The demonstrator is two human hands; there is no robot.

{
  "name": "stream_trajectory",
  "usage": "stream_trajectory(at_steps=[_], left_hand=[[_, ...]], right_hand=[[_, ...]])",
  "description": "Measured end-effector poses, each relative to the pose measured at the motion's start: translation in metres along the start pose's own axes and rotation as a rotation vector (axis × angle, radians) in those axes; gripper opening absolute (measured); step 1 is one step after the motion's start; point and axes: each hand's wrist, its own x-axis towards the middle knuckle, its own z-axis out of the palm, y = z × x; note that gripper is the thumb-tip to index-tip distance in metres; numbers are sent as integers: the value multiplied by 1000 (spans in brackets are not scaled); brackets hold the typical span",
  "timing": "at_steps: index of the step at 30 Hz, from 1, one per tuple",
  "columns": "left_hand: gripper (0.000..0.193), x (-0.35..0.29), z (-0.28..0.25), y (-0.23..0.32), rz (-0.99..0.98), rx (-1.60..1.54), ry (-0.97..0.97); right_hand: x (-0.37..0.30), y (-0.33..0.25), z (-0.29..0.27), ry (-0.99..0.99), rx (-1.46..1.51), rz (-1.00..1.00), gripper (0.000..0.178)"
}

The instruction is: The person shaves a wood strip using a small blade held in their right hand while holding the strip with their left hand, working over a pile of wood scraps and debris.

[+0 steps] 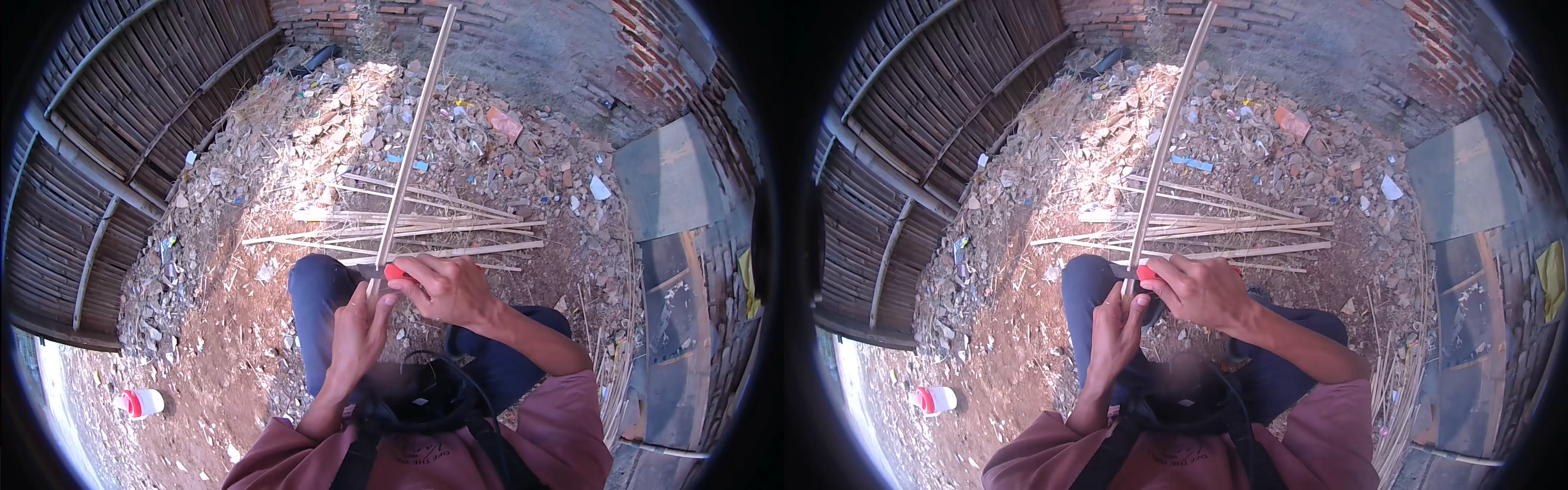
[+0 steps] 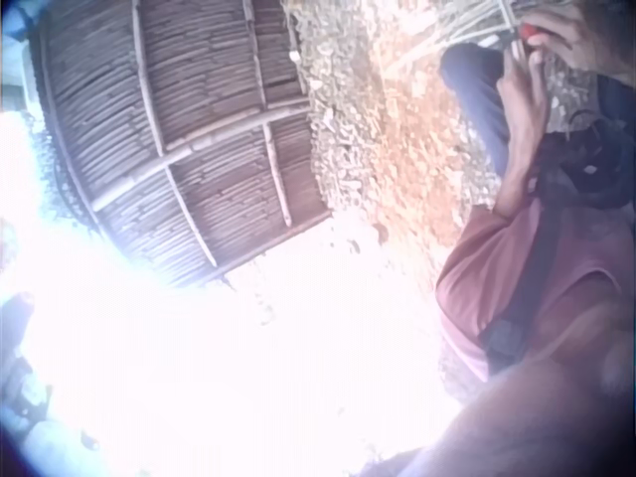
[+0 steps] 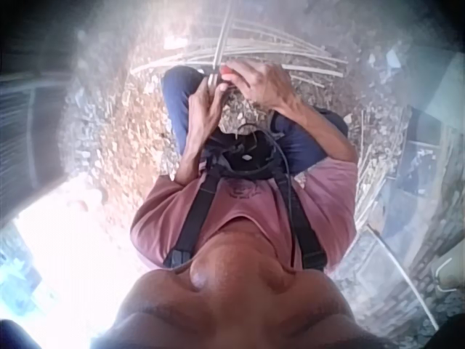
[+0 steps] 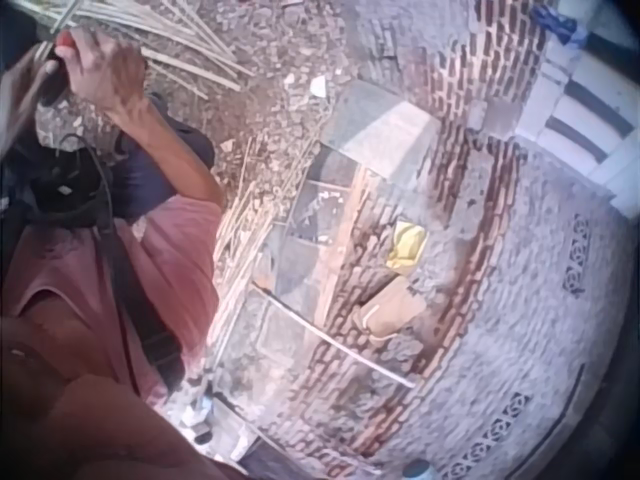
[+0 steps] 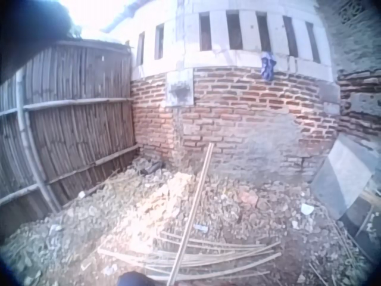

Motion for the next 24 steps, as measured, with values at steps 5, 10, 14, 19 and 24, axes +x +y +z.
stream_trajectory(at_steps=[5, 10, 14, 19, 24], left_hand=[[34, 2, -2, 3, 16, 22, -14], [33, -1, -2, 6, 4, 26, -20], [33, -25, 0, 0, -86, 20, -89], [34, -36, -1, -7, -92, 27, -114], [36, -45, -9, -15, -62, 24, -130]], right_hand=[[2, -1, -7, -52, 3, 57, 24], [5, 6, -10, 1, -51, 23, 22], [27, 45, -34, 184, -18, 133, 25], [26, 85, -45, 204, -2, 200, 29], [31, 131, -66, 251, 83, 460, 34]])
